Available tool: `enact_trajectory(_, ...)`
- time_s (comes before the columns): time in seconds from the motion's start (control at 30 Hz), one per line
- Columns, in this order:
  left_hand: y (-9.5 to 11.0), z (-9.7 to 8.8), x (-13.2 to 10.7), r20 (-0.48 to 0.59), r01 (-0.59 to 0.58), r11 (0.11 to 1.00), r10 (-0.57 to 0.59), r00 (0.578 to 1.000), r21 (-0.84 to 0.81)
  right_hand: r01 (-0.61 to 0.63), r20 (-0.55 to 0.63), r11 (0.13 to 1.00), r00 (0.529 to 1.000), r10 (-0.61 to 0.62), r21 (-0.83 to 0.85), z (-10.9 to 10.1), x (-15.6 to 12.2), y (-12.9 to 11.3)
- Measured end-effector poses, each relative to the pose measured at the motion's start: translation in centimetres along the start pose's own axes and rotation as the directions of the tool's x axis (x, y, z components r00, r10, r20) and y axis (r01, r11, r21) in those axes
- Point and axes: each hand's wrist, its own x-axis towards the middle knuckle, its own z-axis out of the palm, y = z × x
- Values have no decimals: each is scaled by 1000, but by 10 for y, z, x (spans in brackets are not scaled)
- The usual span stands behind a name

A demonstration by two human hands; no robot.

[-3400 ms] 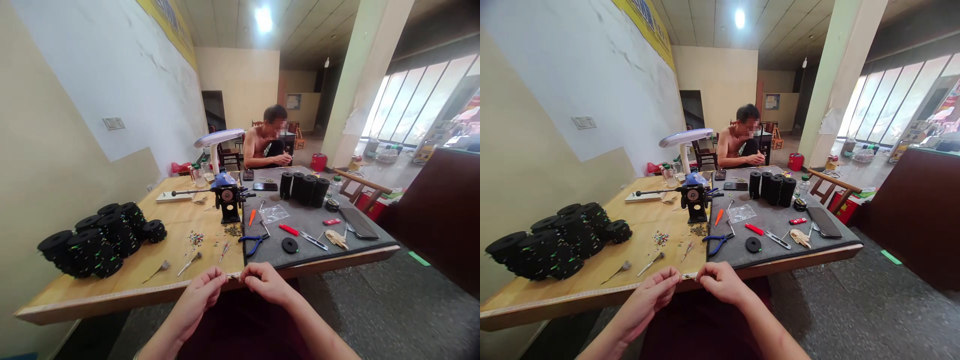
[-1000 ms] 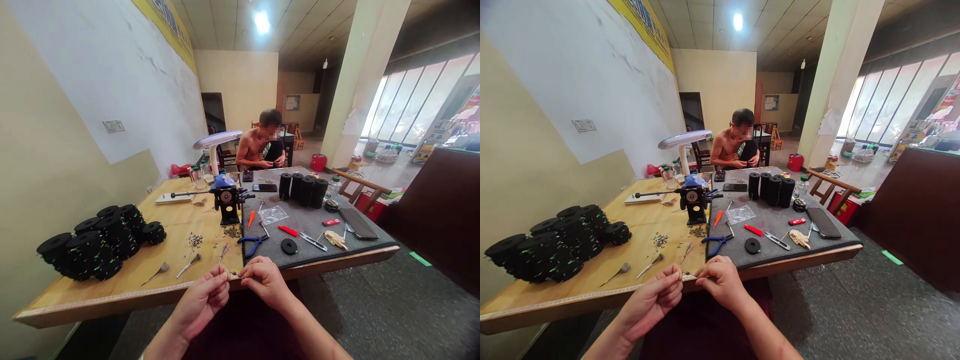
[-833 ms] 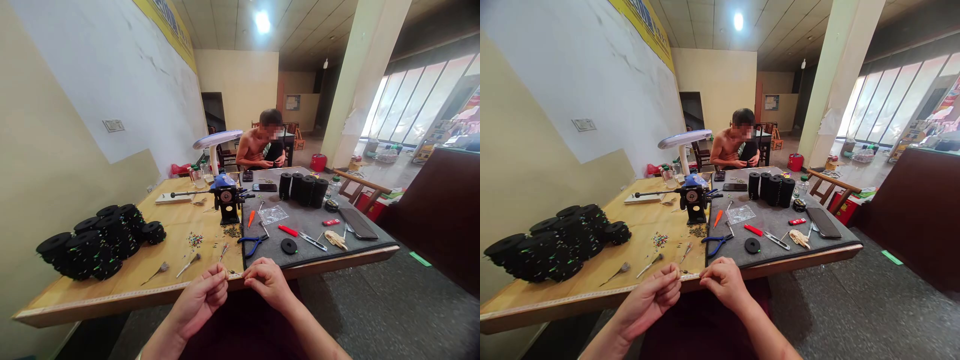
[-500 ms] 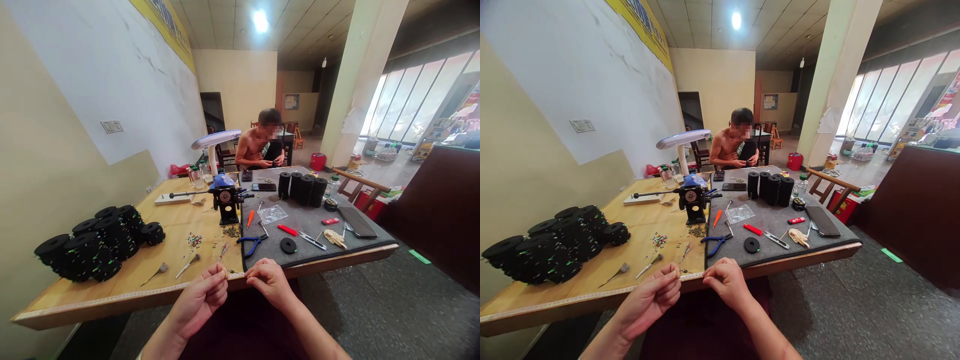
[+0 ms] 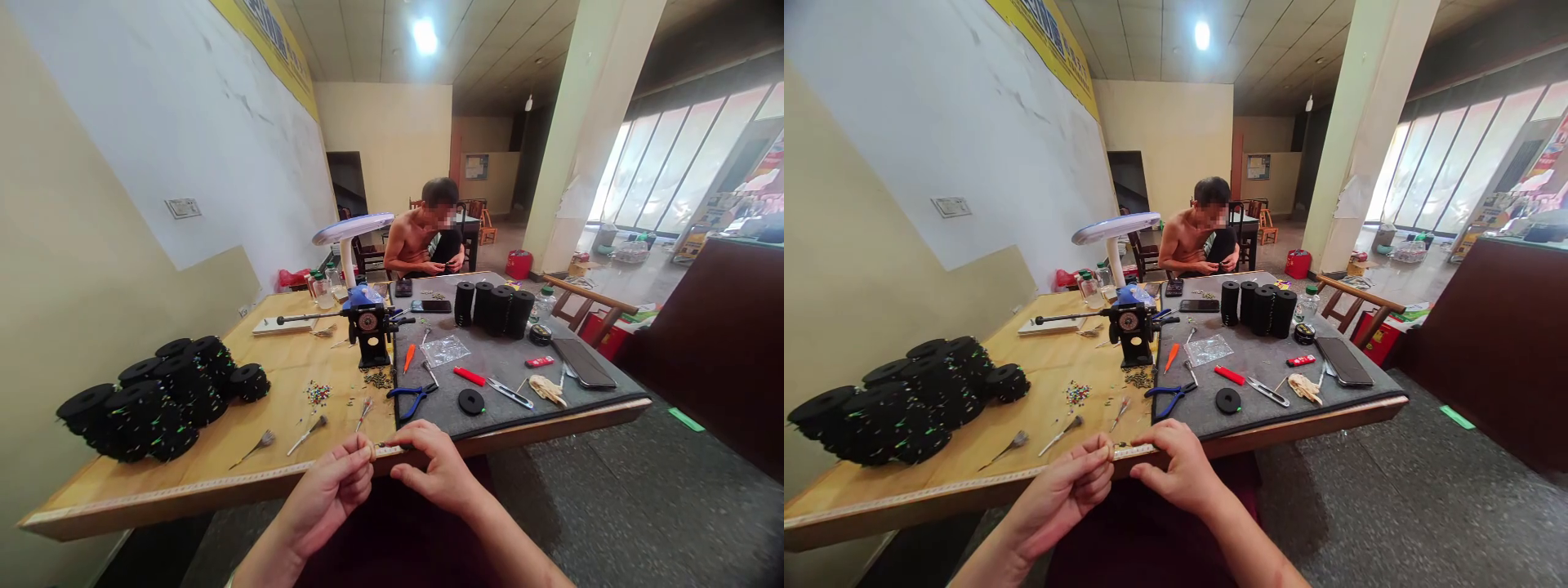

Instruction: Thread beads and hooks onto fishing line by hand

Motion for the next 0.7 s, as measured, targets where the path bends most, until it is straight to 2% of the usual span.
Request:
enact_trajectory(0.23,-2,-3,0,-4,-7,1000,7,1000,-2,4,-56,1000,998,-3,12,13,9,-7)
enact_trajectory(0.7,-1,0,0,-2,-8,998,7,1000,-63,-52,-79,993,995,60,108,13,4,0)
